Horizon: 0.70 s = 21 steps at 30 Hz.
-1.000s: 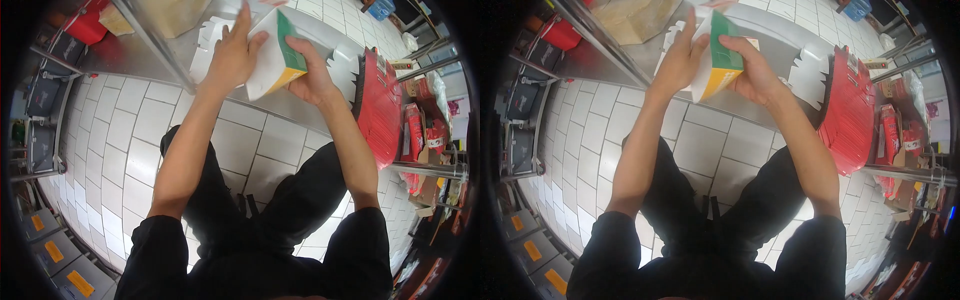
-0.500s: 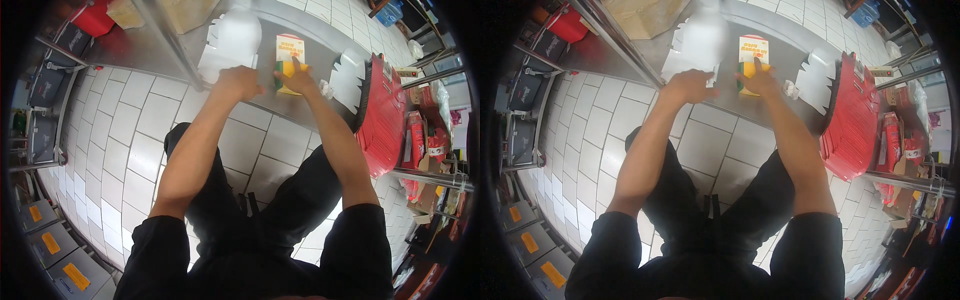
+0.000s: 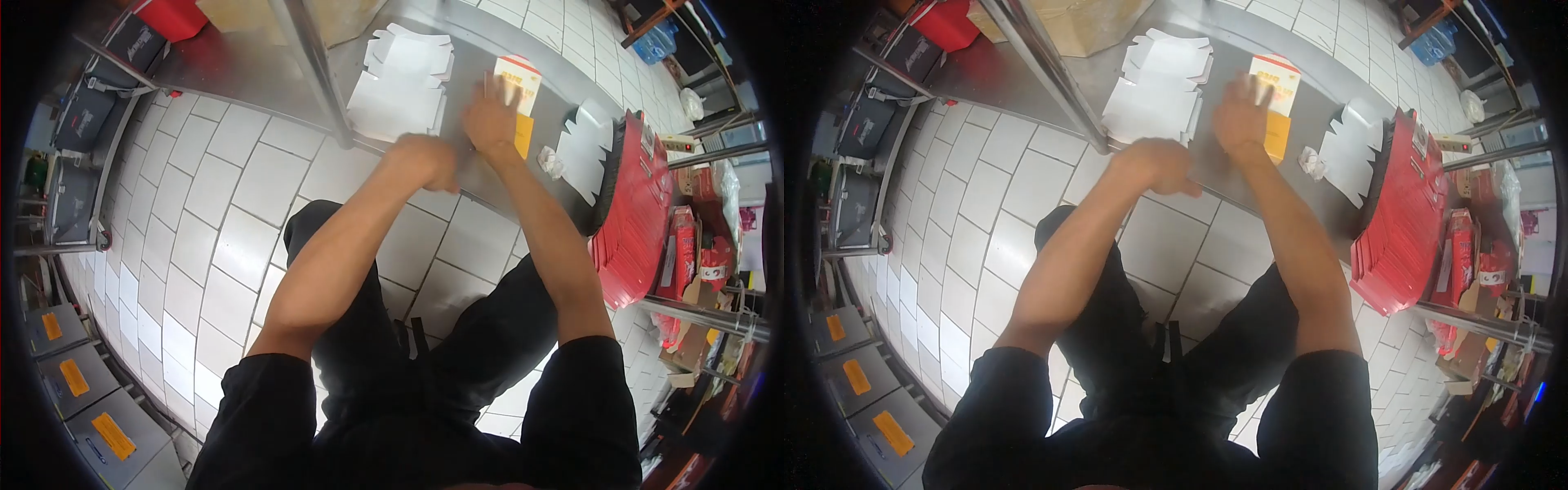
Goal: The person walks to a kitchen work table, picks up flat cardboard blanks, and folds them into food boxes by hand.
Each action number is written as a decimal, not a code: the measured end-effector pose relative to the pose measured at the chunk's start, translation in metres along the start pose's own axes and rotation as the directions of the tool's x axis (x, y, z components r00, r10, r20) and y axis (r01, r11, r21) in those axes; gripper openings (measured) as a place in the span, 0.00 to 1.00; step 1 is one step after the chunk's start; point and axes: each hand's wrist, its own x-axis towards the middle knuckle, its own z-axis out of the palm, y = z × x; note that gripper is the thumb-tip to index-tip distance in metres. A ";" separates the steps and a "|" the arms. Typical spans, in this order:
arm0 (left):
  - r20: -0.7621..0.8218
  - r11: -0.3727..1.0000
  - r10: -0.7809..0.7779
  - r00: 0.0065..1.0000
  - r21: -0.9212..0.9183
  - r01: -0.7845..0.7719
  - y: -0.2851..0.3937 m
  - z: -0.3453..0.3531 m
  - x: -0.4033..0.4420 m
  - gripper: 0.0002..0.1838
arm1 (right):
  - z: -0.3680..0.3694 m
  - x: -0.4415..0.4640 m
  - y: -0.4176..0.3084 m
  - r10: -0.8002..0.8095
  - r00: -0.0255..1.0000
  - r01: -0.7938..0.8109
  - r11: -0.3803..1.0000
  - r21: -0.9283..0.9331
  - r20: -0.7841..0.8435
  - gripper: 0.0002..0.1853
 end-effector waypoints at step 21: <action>0.048 0.985 0.156 0.987 -0.085 -0.152 -0.011 0.008 0.007 0.29 | 0.003 0.018 -0.063 -0.583 0.807 0.075 0.262 0.962 0.096 0.12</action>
